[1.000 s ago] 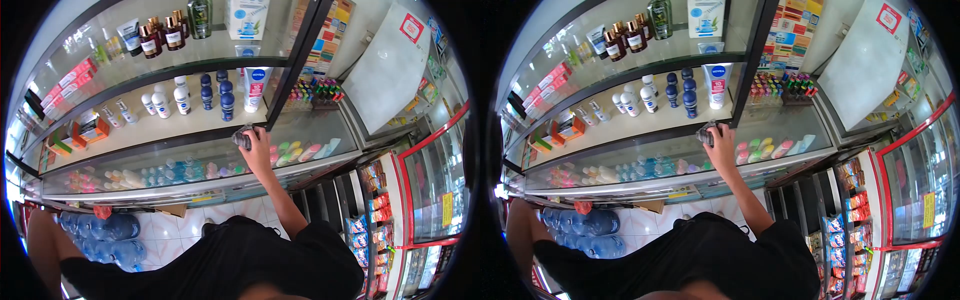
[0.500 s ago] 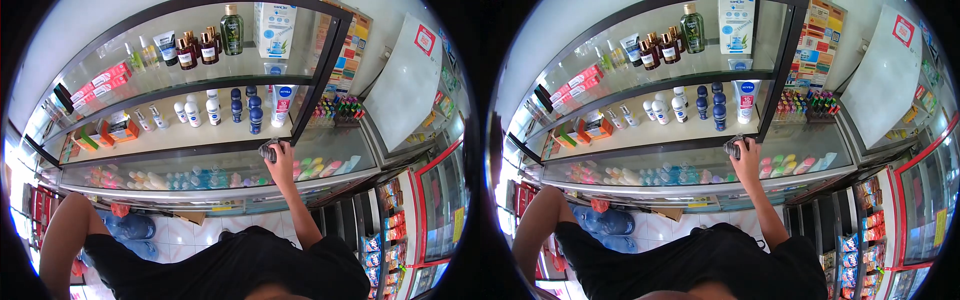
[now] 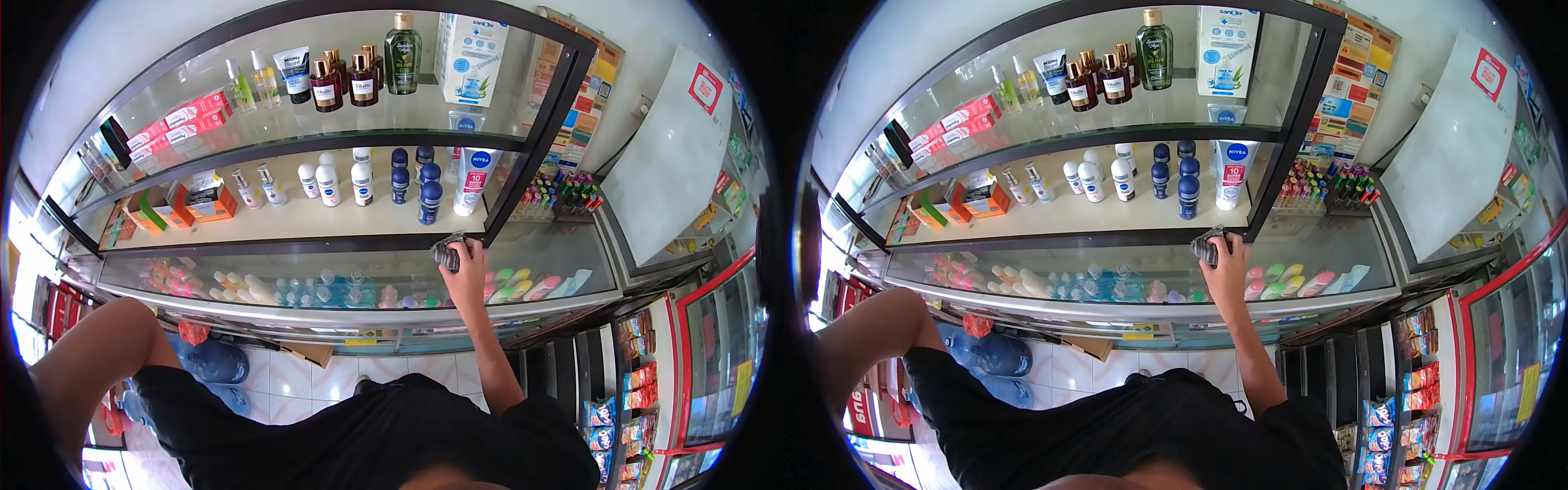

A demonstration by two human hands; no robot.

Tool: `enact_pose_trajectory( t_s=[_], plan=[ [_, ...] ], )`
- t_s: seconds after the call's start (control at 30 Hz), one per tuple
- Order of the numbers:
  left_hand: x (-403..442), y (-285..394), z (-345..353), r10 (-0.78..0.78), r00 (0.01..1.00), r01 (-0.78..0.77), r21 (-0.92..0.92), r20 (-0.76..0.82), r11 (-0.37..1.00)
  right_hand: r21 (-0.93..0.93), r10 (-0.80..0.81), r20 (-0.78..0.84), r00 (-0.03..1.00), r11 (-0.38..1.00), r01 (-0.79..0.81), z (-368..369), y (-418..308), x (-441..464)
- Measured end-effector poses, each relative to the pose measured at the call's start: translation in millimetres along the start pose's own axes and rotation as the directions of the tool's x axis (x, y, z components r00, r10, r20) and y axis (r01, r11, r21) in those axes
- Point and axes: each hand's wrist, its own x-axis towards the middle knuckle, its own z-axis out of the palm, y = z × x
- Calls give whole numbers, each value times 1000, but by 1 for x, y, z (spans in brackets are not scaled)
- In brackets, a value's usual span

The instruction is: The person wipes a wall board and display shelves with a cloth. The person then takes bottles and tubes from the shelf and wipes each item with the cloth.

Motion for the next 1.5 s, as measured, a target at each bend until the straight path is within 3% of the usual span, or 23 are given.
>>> enact_pose_trajectory(
  t_s=[1.5],
  plan=[
    [-8, -13, 31, -106, 994, 107, -28, 27, 994, 19, -22, -11, 1000, 1000, 22, 1, 2, 1]
  ],
)
